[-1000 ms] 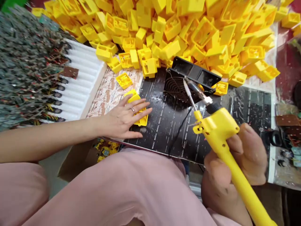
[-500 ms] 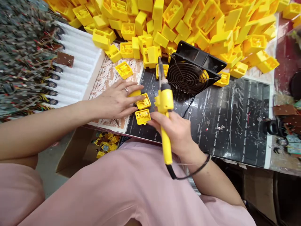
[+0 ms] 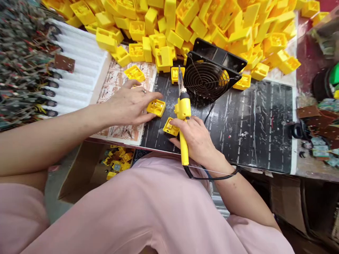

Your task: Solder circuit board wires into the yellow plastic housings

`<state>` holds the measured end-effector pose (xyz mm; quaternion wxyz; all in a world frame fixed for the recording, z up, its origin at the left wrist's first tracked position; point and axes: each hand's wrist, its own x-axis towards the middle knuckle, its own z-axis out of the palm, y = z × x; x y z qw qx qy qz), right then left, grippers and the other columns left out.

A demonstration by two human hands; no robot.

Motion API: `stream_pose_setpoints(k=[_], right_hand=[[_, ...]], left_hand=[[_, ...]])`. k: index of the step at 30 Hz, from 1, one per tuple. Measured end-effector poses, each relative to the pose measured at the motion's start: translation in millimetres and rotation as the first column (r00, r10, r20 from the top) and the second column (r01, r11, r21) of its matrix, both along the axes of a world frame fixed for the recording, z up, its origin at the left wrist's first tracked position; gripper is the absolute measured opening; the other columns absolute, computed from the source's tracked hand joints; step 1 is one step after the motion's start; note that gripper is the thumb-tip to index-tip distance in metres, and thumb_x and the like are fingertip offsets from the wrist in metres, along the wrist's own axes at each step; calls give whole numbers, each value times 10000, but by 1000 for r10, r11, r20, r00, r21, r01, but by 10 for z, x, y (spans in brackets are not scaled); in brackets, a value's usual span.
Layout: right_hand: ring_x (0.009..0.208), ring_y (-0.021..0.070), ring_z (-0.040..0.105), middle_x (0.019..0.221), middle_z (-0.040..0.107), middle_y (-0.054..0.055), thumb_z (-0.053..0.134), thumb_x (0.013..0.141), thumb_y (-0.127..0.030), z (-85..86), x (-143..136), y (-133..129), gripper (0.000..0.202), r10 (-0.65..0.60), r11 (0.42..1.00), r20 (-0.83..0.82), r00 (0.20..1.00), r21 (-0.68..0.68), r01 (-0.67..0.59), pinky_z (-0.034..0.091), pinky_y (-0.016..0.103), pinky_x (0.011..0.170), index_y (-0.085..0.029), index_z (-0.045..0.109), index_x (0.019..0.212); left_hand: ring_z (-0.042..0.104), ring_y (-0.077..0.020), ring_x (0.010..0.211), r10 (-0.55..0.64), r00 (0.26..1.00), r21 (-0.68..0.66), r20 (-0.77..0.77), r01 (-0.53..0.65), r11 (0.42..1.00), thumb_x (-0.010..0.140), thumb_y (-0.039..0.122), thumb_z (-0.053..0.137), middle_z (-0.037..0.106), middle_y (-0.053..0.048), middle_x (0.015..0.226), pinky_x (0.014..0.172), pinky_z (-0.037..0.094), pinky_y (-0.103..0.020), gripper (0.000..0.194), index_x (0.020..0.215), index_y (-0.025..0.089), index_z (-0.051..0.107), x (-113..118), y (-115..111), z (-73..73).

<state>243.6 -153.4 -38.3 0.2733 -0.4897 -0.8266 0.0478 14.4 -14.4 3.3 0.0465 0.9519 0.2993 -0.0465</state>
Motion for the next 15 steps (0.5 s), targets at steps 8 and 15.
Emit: stream_pose_setpoints(k=[8,15], right_hand=[[899,248,716,1017,695,44,682,1015,-362,-80,-56,-25,405,3,1000,-76,997,22,-2,588,369,788,-257,504,1363],[960,294,707,1064,693,77,742,964,-479,-13,5,63,486,40,998,-62,997,43,-37,560,445,860,-249,518,1328]], left_hand=[[750,-330,1077,154,988,-122,-19,-155,980,1095,456,371,810,-119,958,1118,418,-582,528,1087,168,813,367,-54,-4],[693,-337,1238,303,952,-122,39,-297,947,1044,274,389,756,-136,1296,1122,486,-531,483,1388,165,710,-138,58,215]])
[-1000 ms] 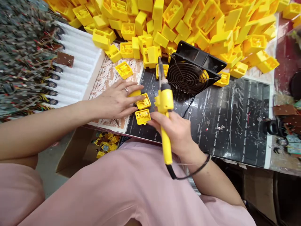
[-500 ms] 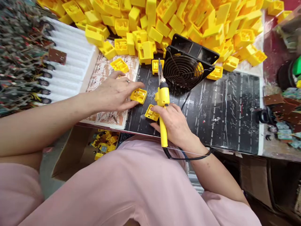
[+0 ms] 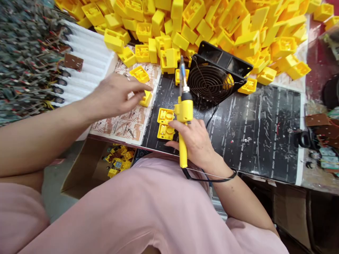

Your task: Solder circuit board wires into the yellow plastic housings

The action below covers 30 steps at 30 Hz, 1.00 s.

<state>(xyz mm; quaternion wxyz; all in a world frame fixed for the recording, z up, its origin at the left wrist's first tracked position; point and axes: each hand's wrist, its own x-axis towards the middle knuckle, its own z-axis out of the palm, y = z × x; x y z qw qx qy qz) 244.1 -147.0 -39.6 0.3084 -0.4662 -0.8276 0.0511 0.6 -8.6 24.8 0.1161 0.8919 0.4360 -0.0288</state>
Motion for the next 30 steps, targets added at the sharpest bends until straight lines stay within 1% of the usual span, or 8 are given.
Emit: stream_pose_setpoints(k=[4,8,12,15,17,18,22,30], right_hand=[[1170,356,671,1193,703,122,776,900,-600,46,35,152,637,89,995,20,996,-55,-88,527,524,1007,-247,508,1358],[1227,362,643,1244,705,125,796,903,-547,33,-50,314,657,212,969,47,976,-139,-204,475,579,1114,-236,489,1394],[1184,353,657,1187,711,132,785,923,-475,18,-82,319,597,224,966,68,972,-150,-212,535,511,1025,-207,498,1373],[1181,354,669,1162,719,122,771,930,-521,11,-61,250,606,194,972,31,980,-138,-188,505,566,1080,-210,498,1374],[1181,357,673,1150,720,120,763,922,-578,7,-41,206,641,161,978,6,987,-133,-159,477,607,1113,-214,498,1378],[1165,353,678,1131,721,118,755,919,-603,6,-31,188,655,145,981,-1,989,-129,-144,473,615,1120,-214,498,1380],[1064,310,696,1086,719,100,711,940,-623,9,3,150,642,118,984,-14,993,-132,-119,496,574,1113,-214,492,1385],[1004,274,700,1134,732,106,651,979,-629,-7,-14,201,592,152,975,-57,987,-152,-159,567,481,1007,-202,514,1365]], left_hand=[[634,-396,1306,19,998,31,-60,-17,999,1000,416,571,617,-193,1498,1083,533,-519,564,1493,146,615,-277,36,-59],[584,-421,1367,-71,979,36,-189,79,996,1012,408,573,607,-215,1501,1096,523,-518,600,1550,144,540,-214,26,-171],[645,-377,1298,-39,999,-146,11,40,988,1033,445,520,681,-150,1384,1101,508,-511,569,1560,232,525,-29,111,-187],[743,-274,1087,197,920,-498,339,-2,867,1100,446,311,705,-124,1322,951,574,-423,551,1605,249,412,121,200,-247],[760,-239,912,372,850,-674,374,-27,738,1106,421,219,737,-138,1200,818,592,-389,548,1576,196,387,186,251,-315],[756,-241,889,387,846,-682,367,-39,730,1098,428,242,745,-139,1153,807,596,-394,540,1544,177,414,196,276,-347],[677,-318,1216,131,939,-301,318,-30,953,1027,431,402,727,-142,1260,1087,534,-512,479,1357,170,629,64,381,-417],[610,-340,1370,63,977,-176,203,-27,984,1019,304,321,656,-201,1440,1204,452,-522,591,1497,94,598,-116,365,-394]])
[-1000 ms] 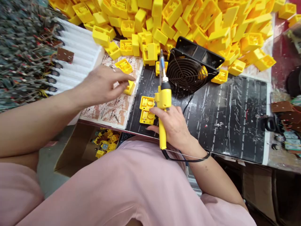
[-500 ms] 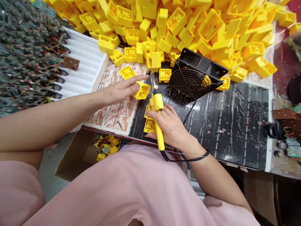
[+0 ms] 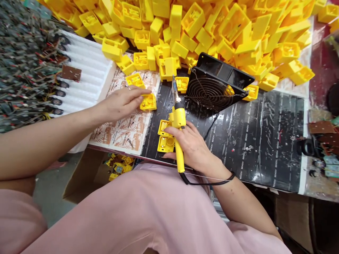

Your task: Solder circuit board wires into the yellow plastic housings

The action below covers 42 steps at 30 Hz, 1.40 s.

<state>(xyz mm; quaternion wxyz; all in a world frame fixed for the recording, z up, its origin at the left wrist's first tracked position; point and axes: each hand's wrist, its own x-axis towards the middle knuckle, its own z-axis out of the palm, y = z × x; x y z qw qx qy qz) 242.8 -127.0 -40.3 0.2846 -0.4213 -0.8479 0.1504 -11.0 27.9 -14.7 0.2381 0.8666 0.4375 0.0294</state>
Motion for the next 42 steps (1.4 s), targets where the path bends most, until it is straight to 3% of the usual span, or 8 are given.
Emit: stream_pose_setpoints(k=[7,13,19,24,27,31,36,42], right_hand=[[1025,294,712,1112,729,89,731,916,-640,-12,-12,4,681,-16,1000,-40,999,-9,15,584,501,997,-232,496,1408],[1088,300,733,1257,713,124,732,915,-640,0,76,-48,612,-88,996,-83,993,16,89,615,480,963,-258,523,1345],[1012,277,768,1078,753,71,749,957,-512,14,63,-4,516,-114,991,-99,988,61,120,649,447,912,-258,532,1350],[1001,287,788,1110,777,82,772,948,-481,6,92,-39,515,-133,984,-86,987,109,142,675,437,829,-263,553,1360],[1063,305,790,1198,784,92,841,903,-402,5,118,-81,572,-145,978,-122,982,133,161,686,446,836,-275,568,1389],[850,226,812,1060,823,15,854,878,-185,74,139,-86,425,-188,921,-121,975,322,217,638,307,630,-280,680,1254],[585,136,739,805,804,-68,822,890,-120,196,111,-10,246,-188,884,-87,978,419,207,511,235,472,-289,755,1056],[671,170,781,900,823,-18,752,958,-160,170,97,-34,198,-139,946,-128,982,277,170,618,240,600,-273,739,1120]], left_hand=[[647,-266,1248,-175,982,-26,71,177,984,1007,260,441,680,-113,1396,1110,508,-437,479,1420,163,661,283,-165,63],[436,-298,1362,213,936,185,-280,-165,969,1107,536,306,536,-9,1551,1073,476,-507,574,1588,276,480,49,120,342],[618,-355,1190,140,942,190,-306,-84,978,1042,574,474,710,-111,1221,1054,459,-566,549,1406,218,679,406,273,213],[683,-399,1219,69,948,158,-311,-20,987,1087,575,397,757,-146,1182,1031,506,-541,568,1255,169,755,700,28,230],[706,-357,1188,22,935,155,-353,35,987,1117,450,363,762,-136,1223,975,541,-493,503,1383,182,695,525,-95,346],[683,-288,1166,248,862,333,-442,-99,938,1090,280,376,765,-88,1210,936,560,-473,463,1455,205,650,-172,35,533],[477,-450,1440,433,837,468,-334,-251,847,964,526,577,731,-111,1322,1187,344,-752,449,1312,298,747,-1041,311,672],[587,-358,1386,149,980,3,132,-151,989,855,692,705,796,-97,1203,1085,533,-608,626,1372,339,696,-660,18,565]])
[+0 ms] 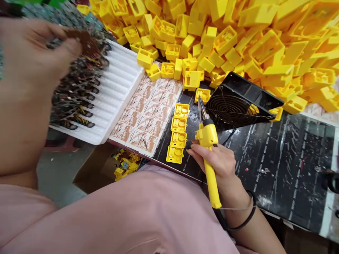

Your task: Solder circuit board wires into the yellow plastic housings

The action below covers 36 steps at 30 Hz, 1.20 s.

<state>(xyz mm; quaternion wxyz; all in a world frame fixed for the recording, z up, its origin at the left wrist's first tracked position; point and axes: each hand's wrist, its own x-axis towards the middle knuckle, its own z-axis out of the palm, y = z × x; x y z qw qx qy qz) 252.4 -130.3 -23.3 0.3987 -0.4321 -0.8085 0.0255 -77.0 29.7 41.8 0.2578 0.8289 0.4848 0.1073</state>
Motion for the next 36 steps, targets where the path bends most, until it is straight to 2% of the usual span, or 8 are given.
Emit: stream_pose_setpoints(k=[6,10,13,17,21,23,29,36], right_hand=[[716,170,796,902,815,-41,605,1037,-139,124,-92,-73,391,-75,988,-32,997,-141,70,669,260,659,-303,633,1391],[1039,234,803,1173,803,11,760,977,-283,242,-247,-25,310,-48,986,-45,998,-159,40,690,324,882,-297,660,1270],[960,188,806,1115,802,-16,792,951,-290,229,-321,4,367,-28,988,-121,992,-153,10,677,283,859,-308,629,1279],[853,157,796,1025,791,-49,780,938,-175,160,-320,-43,387,-100,992,-229,968,-95,81,668,270,804,-327,621,1257],[895,206,803,1063,795,-22,789,907,-113,149,-278,-115,547,-116,993,-241,964,9,121,681,339,836,-361,591,1352],[890,219,805,1063,800,-9,782,908,-96,155,-270,-130,599,-99,992,-207,973,51,112,681,350,830,-359,566,1400],[865,208,809,1021,811,4,819,883,-103,154,-305,-134,619,-101,984,-122,987,134,117,677,304,777,-317,557,1401],[770,157,792,969,806,-19,816,896,-123,144,-304,-140,410,-129,984,-120,984,108,143,669,252,785,-279,623,1223]], left_hand=[[756,-254,964,24,946,-216,324,50,975,949,500,680,819,-146,1030,887,615,-463,383,1105,155,734,345,-265,51],[765,-209,913,-227,941,-238,252,287,928,929,313,602,819,-46,947,840,587,-349,184,961,206,749,666,-443,-13],[758,-198,919,-315,926,-150,207,348,925,911,271,591,785,-20,896,839,570,-315,199,1045,225,731,881,-605,-61],[760,-173,883,-139,910,-330,391,279,902,910,234,610,763,-88,1157,798,606,-318,425,1335,229,602,859,-679,-132],[790,-190,969,118,844,-570,522,243,785,936,320,645,643,-171,1468,881,651,-376,665,1561,260,427,745,-750,-286],[783,-233,1080,186,802,-620,568,268,738,949,440,658,649,-181,1475,931,655,-409,645,1537,229,496,751,-838,-360],[695,-254,1284,-2,805,-261,593,195,946,1013,495,591,776,-117,1296,1145,538,-416,395,1168,192,792,887,-1062,-459],[732,-130,756,272,581,-435,767,159,887,807,336,836,684,19,820,763,613,-248,302,1026,168,715,867,-1010,-472]])
